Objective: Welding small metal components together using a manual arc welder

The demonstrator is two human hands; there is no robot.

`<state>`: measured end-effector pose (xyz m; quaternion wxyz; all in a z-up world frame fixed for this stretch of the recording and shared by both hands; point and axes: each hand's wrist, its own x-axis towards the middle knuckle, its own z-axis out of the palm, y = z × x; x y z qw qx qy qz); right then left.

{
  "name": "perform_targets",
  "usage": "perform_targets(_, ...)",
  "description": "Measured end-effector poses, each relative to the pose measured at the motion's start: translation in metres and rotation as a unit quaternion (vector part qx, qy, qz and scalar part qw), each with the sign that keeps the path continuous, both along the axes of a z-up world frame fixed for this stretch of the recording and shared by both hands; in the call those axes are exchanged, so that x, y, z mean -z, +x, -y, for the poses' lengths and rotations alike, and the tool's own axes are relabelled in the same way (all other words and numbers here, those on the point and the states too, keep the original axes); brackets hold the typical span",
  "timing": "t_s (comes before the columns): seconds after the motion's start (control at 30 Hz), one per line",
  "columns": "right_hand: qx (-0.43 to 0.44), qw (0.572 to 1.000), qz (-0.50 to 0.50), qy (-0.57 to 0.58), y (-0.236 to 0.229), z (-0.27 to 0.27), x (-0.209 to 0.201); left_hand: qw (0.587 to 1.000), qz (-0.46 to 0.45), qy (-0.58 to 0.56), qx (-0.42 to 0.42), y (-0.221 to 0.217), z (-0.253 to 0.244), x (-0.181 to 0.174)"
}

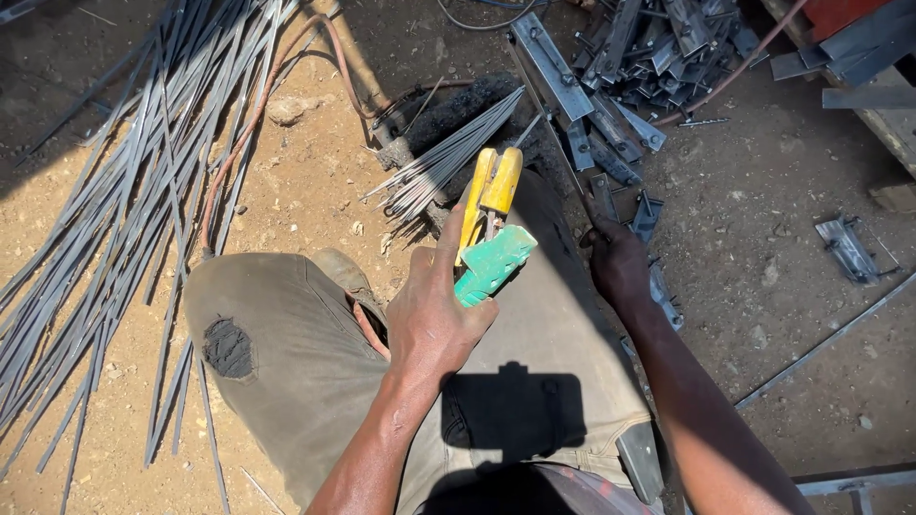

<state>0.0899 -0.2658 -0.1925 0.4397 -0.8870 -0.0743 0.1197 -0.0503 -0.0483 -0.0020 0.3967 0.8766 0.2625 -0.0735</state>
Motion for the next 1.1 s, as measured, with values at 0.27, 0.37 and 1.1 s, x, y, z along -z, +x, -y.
perform_targets(0.27,0.007,1.0,-0.014,0.025,-0.001,-0.005,-0.007,1.0,0.014,0.001,0.003,0.004,0.005,0.005)
perform_targets(0.37,0.01,1.0,-0.013,0.025,-0.001,-0.005,-0.002,1.0,0.012,-0.008,0.002,0.006,0.005,0.002)
perform_targets(1.1,-0.005,1.0,0.007,0.016,0.002,0.004,0.023,1.0,0.005,-0.007,0.003,0.006,0.004,0.015)
